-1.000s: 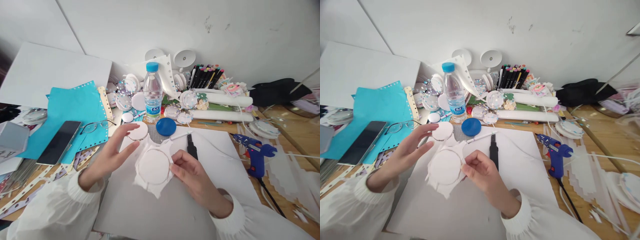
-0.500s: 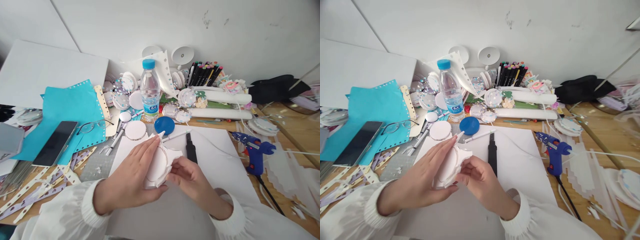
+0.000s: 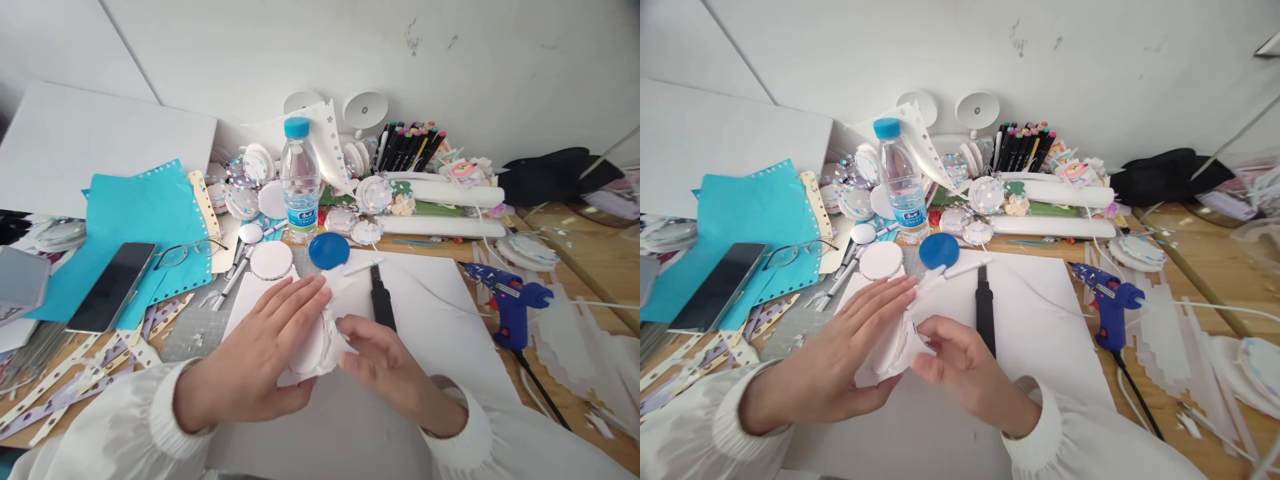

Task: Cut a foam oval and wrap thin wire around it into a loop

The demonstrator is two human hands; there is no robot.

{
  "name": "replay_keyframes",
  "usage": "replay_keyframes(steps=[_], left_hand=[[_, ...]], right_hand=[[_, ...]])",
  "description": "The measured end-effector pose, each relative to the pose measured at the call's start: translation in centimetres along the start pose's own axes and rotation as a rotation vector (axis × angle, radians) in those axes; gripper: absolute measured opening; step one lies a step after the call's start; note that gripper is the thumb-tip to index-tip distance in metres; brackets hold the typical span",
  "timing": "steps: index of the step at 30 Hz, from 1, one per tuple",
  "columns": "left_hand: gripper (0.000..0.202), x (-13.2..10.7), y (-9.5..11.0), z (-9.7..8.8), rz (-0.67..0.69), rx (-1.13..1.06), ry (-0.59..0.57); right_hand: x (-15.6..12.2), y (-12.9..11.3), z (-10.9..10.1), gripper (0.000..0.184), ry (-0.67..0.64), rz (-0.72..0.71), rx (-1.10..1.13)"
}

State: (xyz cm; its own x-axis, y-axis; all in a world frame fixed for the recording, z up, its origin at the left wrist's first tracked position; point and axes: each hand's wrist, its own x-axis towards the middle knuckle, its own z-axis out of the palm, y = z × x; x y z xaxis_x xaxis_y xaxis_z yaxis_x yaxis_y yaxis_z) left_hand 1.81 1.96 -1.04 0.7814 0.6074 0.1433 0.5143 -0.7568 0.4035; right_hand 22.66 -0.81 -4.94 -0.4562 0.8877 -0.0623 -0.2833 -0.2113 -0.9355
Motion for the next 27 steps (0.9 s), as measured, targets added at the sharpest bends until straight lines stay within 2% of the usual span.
replay_keyframes(steps=[9,11,13,14,16,19,21,24,27], left_hand=[[0.103,-0.1,0.2,0.3,0.040,-0.079,0.021],[0.113,-0.4,0.0,0.0,-0.021,-0.129,0.052],[0.119,-0.9,-0.4,-0.4,-0.154,-0.243,0.084],[0.115,-1.1,-0.7,-0.6,-0.240,-0.329,0.100],[0.092,-1.5,-1.2,-0.9,-0.433,-0.550,0.115],[0.053,-1.5,-1.7,-1.3,-0.633,-0.909,0.021],[0.040,-1.3,-1.6,-1.7,-0.661,-1.057,-0.026],[0.029,-1.1,-1.4,-2.0,-0.645,-1.104,-0.029],[0.035,-1.1,-1.3,-1.7,-0.632,-1.136,-0.037]], right_hand=[[-0.3,0.0,0.4,0.016,-0.123,0.027,0.090],[-0.4,-0.1,0.4,0.015,-0.129,0.032,0.118],[-0.6,-0.2,0.3,0.014,-0.121,0.046,0.145],[-0.6,-0.2,0.3,0.014,-0.123,0.060,0.153],[-0.7,-0.3,0.3,0.014,-0.128,0.079,0.153],[-0.5,-0.3,0.3,0.017,-0.125,0.082,0.113],[-0.3,-0.2,0.3,0.023,-0.136,0.071,0.083],[0.1,0.2,0.3,0.032,-0.106,0.023,0.078],[0.2,0.5,0.2,0.019,-0.007,-0.001,0.079]])
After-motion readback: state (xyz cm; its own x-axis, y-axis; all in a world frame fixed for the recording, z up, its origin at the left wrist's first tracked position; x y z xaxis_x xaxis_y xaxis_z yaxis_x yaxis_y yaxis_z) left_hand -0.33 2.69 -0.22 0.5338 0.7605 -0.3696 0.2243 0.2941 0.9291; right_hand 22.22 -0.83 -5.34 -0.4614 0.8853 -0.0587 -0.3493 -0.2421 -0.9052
